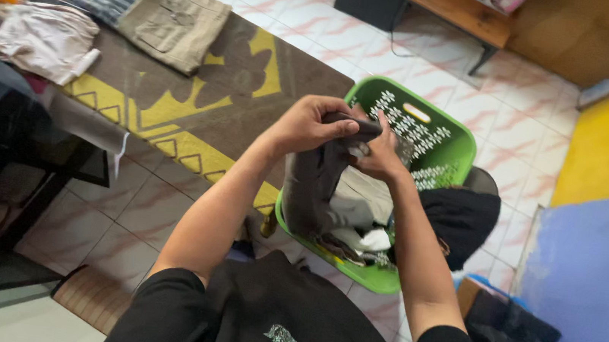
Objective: The person picks up several pairs of shorts and shirts from a basket, spreads each one out on a table to flatten it by hand, folds them into rectangular shapes, and then places the folded items onto a shelf in a cabinet.
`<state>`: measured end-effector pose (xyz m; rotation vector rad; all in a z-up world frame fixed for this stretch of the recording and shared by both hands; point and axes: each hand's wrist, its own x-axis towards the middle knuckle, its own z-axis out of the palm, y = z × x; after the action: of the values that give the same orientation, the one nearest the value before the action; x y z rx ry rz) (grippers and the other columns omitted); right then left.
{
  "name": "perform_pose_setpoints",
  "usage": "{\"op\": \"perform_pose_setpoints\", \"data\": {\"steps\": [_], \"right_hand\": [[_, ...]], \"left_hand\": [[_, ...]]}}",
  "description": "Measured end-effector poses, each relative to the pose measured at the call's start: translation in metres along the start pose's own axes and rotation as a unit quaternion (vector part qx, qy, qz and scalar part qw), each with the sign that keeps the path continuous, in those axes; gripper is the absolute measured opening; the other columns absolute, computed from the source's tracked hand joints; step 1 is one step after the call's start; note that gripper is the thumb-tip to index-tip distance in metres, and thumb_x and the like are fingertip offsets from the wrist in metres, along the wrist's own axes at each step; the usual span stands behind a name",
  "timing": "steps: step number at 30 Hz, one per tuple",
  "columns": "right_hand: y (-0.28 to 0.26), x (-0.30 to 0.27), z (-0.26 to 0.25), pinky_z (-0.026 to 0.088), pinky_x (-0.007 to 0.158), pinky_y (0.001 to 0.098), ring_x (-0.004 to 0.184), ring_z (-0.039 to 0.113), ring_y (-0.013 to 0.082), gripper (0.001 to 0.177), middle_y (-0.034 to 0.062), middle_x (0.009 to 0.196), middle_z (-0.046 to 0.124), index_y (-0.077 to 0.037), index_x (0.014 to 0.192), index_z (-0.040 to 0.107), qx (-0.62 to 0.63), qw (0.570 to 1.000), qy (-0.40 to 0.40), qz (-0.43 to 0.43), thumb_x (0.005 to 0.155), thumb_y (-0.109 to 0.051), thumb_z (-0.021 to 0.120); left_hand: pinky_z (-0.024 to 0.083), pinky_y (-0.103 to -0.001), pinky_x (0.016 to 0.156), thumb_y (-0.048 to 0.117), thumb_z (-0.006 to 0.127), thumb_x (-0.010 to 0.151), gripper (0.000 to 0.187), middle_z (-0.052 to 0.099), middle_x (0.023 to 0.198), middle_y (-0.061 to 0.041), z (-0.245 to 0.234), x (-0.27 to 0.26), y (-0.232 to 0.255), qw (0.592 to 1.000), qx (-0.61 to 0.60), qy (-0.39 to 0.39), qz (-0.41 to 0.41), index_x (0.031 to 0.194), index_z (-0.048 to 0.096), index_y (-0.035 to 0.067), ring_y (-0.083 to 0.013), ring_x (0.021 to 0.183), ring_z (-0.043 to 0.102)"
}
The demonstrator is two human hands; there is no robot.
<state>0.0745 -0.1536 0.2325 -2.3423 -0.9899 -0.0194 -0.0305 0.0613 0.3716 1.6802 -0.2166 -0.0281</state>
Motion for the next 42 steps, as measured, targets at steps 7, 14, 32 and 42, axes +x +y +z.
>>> {"op": "perform_pose_setpoints", "data": {"steps": [7, 14, 32, 42], "right_hand": [[0.018, 0.001, 0.025, 0.059, 0.089, 0.0423, 0.094, 0.073, 0.029, 0.044, 0.0106, 0.099, 0.075, -0.018, 0.121, 0.067, 0.103, 0.963, -0.23, 0.092, 0.08, -0.031, 0.072], [-0.048, 0.048, 0.027, 0.053, 0.078, 0.0485, 0.086, 0.07, 0.04, 0.013, 0.0168, 0.089, 0.073, -0.015, 0.107, 0.066, -0.022, 0.993, 0.018, 0.117, 0.094, -0.016, 0.062], [-0.229, 0.16, -0.037, 0.059, 0.075, 0.0307, 0.092, 0.067, 0.0148, 0.034, 0.0062, 0.109, 0.064, -0.012, 0.119, 0.05, 0.524, 0.781, 0.331, 0.073, 0.097, 0.008, 0.067], [-0.281, 0.126, -0.04, 0.052, 0.081, 0.0267, 0.099, 0.064, 0.0129, 0.054, 0.0062, 0.12, 0.057, -0.011, 0.13, 0.04, 0.329, 0.928, 0.176, 0.002, 0.094, 0.014, 0.071]], "left_hand": [[0.049, -0.021, 0.072, 0.014, 0.071, 0.103, 0.014, 0.065, 0.086, 0.004, -0.112, -0.031, 0.035, 0.952, -0.037, 0.265, 0.149, 0.097, 0.067, 0.001, -0.0035, 0.08, 0.058], [0.035, -0.023, 0.061, 0.022, 0.064, 0.109, 0.022, 0.048, 0.076, 0.008, -0.185, -0.069, 0.021, 0.937, 0.052, 0.331, 0.099, 0.095, 0.06, 0.006, -0.0032, 0.071, 0.039], [0.059, -0.036, 0.084, 0.013, 0.069, 0.094, 0.016, 0.076, 0.098, -0.011, -0.25, -0.085, 0.018, 0.948, 0.203, -0.187, 0.156, 0.109, 0.073, 0.007, -0.0225, 0.091, 0.075], [0.054, -0.044, 0.078, 0.019, 0.08, 0.091, 0.023, 0.072, 0.092, -0.016, -0.254, 0.001, 0.091, 0.928, 0.285, -0.086, 0.223, 0.107, 0.071, 0.005, -0.0375, 0.091, 0.07]]}}
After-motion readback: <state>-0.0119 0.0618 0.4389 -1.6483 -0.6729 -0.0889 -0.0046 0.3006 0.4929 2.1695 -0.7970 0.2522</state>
